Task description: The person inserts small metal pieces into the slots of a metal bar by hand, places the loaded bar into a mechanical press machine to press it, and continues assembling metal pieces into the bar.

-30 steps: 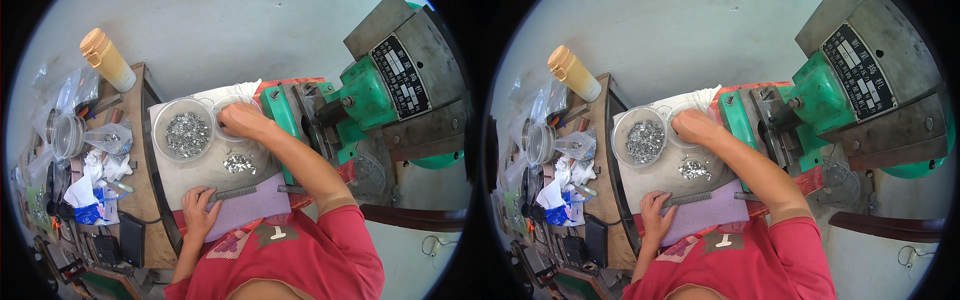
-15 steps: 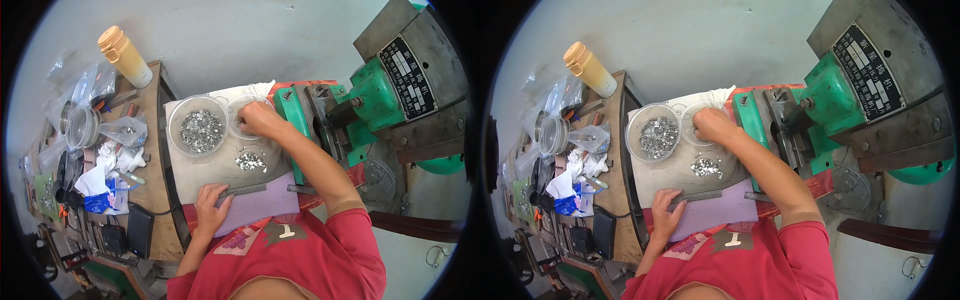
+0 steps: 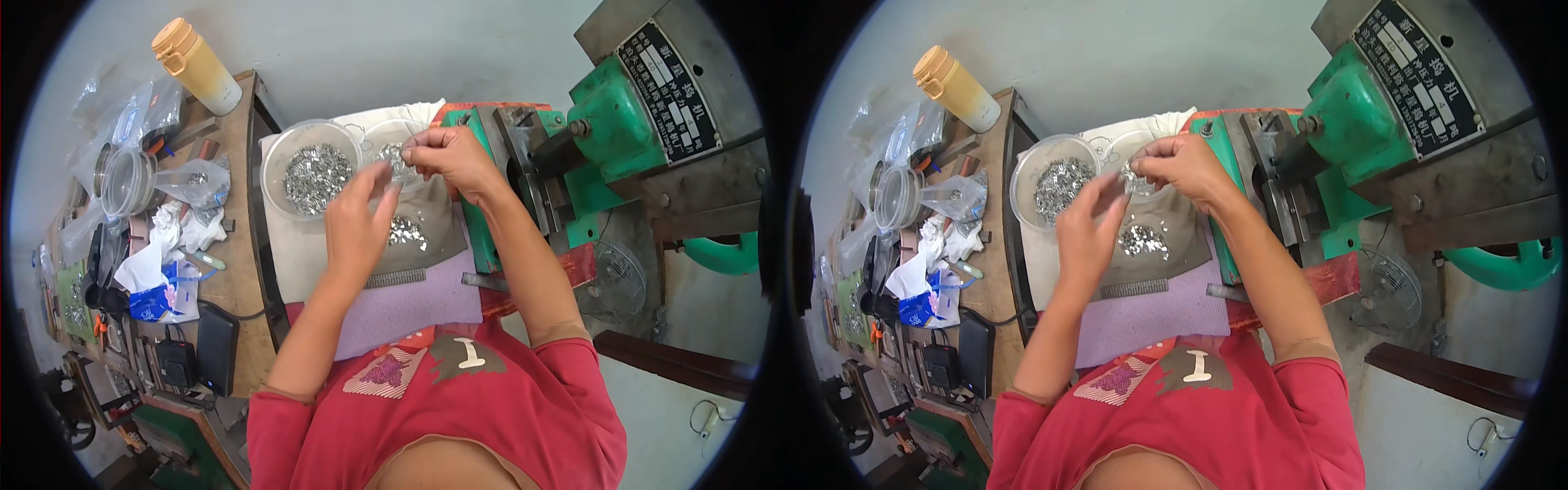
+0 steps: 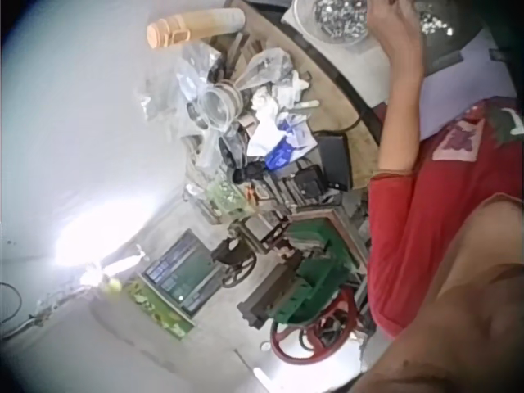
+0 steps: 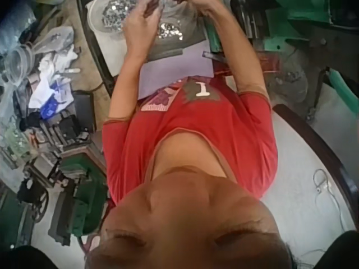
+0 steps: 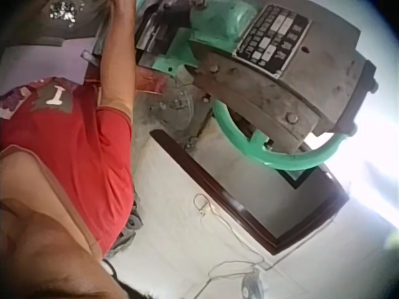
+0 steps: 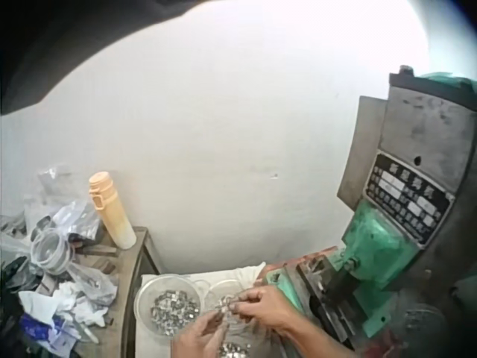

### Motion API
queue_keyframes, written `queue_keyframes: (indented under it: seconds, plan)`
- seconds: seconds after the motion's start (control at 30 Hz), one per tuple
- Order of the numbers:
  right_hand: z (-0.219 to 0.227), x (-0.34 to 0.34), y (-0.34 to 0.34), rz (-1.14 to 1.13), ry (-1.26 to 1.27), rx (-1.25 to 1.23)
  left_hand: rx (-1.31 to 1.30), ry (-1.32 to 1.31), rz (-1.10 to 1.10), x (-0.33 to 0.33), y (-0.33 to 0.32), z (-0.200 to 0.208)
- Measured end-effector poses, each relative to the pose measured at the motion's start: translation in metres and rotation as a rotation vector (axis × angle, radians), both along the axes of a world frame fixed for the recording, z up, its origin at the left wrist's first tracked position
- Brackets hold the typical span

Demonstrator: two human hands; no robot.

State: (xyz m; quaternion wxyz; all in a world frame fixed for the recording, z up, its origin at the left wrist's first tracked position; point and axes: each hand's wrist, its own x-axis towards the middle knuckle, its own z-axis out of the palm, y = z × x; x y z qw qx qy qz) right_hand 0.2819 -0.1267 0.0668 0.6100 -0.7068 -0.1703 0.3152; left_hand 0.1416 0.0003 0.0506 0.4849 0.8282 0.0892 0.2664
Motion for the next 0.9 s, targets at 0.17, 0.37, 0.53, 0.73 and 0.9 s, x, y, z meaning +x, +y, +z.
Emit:
queue_keyframes:
  seconds: [0.17,0.37,0.53,0.73,0.9]
  plan:
    - [-0.001,-0.004,-0.001,-0.024,0.103,0.084,-0.229,0.074,-0.100,0.032,0.004,0.001]
    - [-0.007,-0.008,-0.007,-0.061,0.183,0.084,-0.375,0.077,-0.110,0.033,0.002,-0.005]
    - [-0.015,-0.013,-0.008,-0.065,0.190,0.085,-0.188,0.138,-0.040,0.029,0.006,-0.007]
    - [-0.015,-0.026,-0.004,-0.152,0.113,0.016,0.089,0.326,0.023,0.031,0.003,0.004]
    - [-0.021,-0.029,-0.003,-0.140,-0.055,-0.041,0.127,0.224,0.026,0.035,0.005,-0.003]
